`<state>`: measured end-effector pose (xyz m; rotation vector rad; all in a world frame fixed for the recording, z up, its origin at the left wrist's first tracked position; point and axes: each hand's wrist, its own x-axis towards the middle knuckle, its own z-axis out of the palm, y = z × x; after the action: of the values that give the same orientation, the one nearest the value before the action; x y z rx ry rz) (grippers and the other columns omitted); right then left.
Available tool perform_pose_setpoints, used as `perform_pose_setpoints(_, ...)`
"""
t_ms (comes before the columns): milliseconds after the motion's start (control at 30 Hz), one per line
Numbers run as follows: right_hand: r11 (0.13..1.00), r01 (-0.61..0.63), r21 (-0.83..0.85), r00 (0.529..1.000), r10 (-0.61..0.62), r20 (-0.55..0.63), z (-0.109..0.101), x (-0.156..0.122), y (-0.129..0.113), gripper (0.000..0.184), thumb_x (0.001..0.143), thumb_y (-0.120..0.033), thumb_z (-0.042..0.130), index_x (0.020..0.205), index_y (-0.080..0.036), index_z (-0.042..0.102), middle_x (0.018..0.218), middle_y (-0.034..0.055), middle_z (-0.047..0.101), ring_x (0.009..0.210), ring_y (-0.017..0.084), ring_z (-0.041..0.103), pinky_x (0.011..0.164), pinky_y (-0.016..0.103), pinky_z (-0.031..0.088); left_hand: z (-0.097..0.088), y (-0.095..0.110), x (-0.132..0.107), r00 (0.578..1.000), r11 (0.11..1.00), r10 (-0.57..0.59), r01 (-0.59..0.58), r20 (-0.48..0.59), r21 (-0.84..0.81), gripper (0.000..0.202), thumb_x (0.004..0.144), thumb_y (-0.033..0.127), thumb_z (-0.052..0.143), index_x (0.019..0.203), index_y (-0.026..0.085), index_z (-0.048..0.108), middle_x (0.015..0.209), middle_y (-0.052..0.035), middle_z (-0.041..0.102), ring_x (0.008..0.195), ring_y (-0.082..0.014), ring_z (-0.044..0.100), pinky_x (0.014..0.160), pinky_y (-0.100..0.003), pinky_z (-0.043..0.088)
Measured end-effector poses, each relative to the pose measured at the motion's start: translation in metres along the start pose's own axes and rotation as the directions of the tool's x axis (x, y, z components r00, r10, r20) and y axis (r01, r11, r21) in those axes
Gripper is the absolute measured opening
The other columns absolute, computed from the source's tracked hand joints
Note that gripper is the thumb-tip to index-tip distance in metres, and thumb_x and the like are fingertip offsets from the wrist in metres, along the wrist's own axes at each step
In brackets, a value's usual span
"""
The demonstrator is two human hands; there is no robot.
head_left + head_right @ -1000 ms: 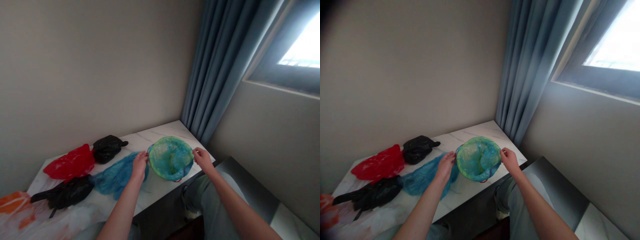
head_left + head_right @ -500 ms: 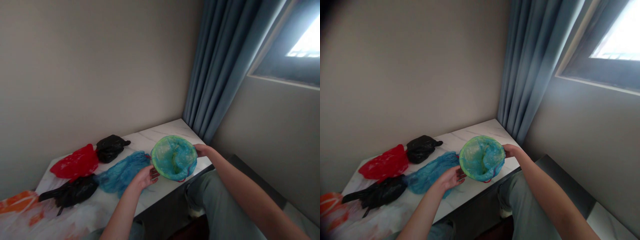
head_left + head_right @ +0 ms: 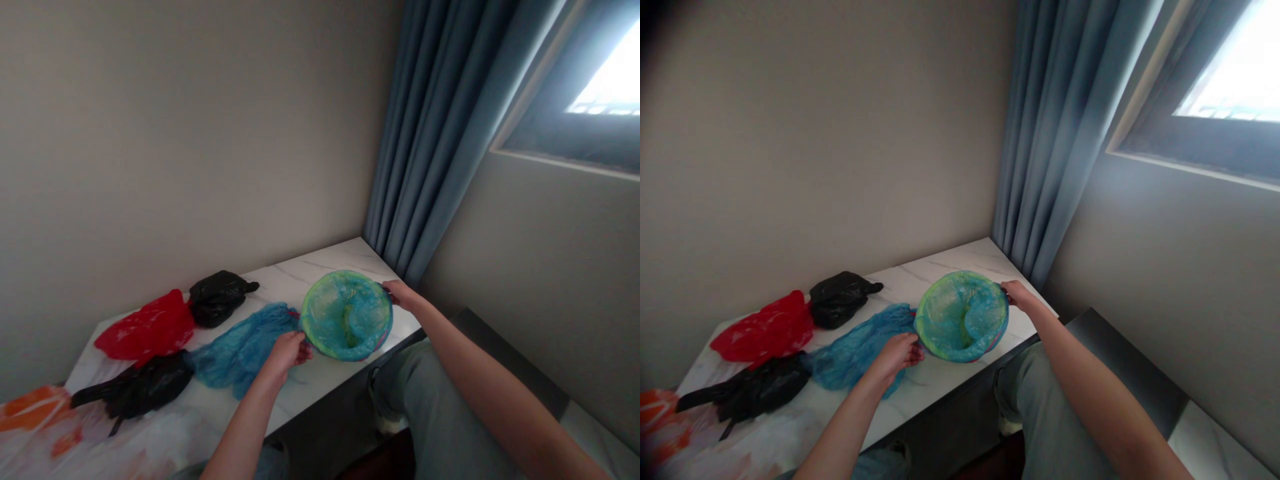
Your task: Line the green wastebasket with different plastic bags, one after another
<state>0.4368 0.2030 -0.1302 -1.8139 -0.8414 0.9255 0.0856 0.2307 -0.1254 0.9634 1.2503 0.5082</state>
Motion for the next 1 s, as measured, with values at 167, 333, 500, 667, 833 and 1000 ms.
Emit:
perform_pose_setpoints(167,0.993,0.035,-0.109,0.991,-0.048,-0.124,0.001,-0.006,-0.01,0.011,0.076,-0.018,0.06,0.066,-0.017,0.06,0.056,-0.0007,0.058,0.053,0.013,0.051,0.05,0.022,0.037,-0.001,0.0,0.002,0.983,0.981,0.181,-0.177,-0.041,0.084,0.024,0.074,0.033,0.062,0.055,0.02,0.055,0.046,-0.0009,0.053,0.042,-0.0139,0.048,0.048,-0.026,0.037)
perform_pose_setpoints(333,0.903,0.229,-0.363,0.948,-0.292,-0.128,0.006,-0.021,-0.02,0.014,0.073,-0.016,0.063,0.086,-0.019,0.063,0.058,-0.0043,0.058,0.055,0.013,0.05,0.056,0.024,0.032,0.001,0.006,0.001,0.945,0.941,0.326,-0.324,-0.009,0.093,0.031,0.075,0.038,0.063,0.052,0.02,0.053,0.049,0.0001,0.05,0.047,-0.0122,0.044,0.05,-0.025,0.034)
perform_pose_setpoints(500,0.764,0.359,-0.536,0.891,-0.451,-0.046,0.032,-0.043,-0.025,0.015,0.079,-0.02,0.06,0.095,-0.021,0.062,0.06,-0.0042,0.057,0.056,0.014,0.049,0.056,0.026,0.028,0.007,0.012,0.002,0.931,0.931,0.364,-0.364,-0.005,-0.04,0.034,0.074,0.043,0.067,0.056,0.02,0.052,0.052,0.0025,0.047,0.051,-0.011,0.044,0.054,-0.024,0.035)
perform_pose_setpoints(667,0.821,0.405,-0.403,0.901,-0.433,0.025,0.065,-0.064,-0.027,0.009,0.082,-0.021,0.058,0.09,-0.023,0.06,0.054,-0.0055,0.052,0.049,0.014,0.046,0.054,0.027,0.029,0.012,0.017,0.007,0.927,0.921,0.376,-0.374,-0.001,-0.106,0.036,0.073,0.047,0.071,0.059,0.019,0.053,0.052,0.0044,0.045,0.051,-0.0094,0.04,0.052,-0.023,0.031)
perform_pose_setpoints(833,0.866,0.419,-0.272,0.905,-0.424,0.043,0.075,-0.068,-0.026,0.004,0.081,-0.023,0.056,0.084,-0.023,0.058,0.057,-0.0033,0.056,0.053,0.015,0.051,0.054,0.027,0.034,0.013,0.019,0.016,0.929,0.918,0.349,-0.365,-0.124,-0.154,0.031,0.067,0.044,0.077,0.071,0.016,0.065,0.057,0.0042,0.051,0.052,-0.0093,0.044,0.053,-0.023,0.035)
perform_pose_setpoints(1000,0.89,0.365,-0.272,0.918,-0.394,-0.057,0.064,-0.061,-0.026,0.01,0.084,-0.028,0.051,0.089,-0.023,0.057,0.057,-0.0033,0.058,0.05,0.016,0.052,0.052,0.026,0.034,0.013,0.022,0.027,0.937,0.908,0.293,-0.335,-0.192,-0.251,0.035,0.063,0.043,0.08,0.081,0.017,0.068,0.073,-0.0003,0.065,0.063,-0.0127,0.058,0.06,-0.025,0.044)
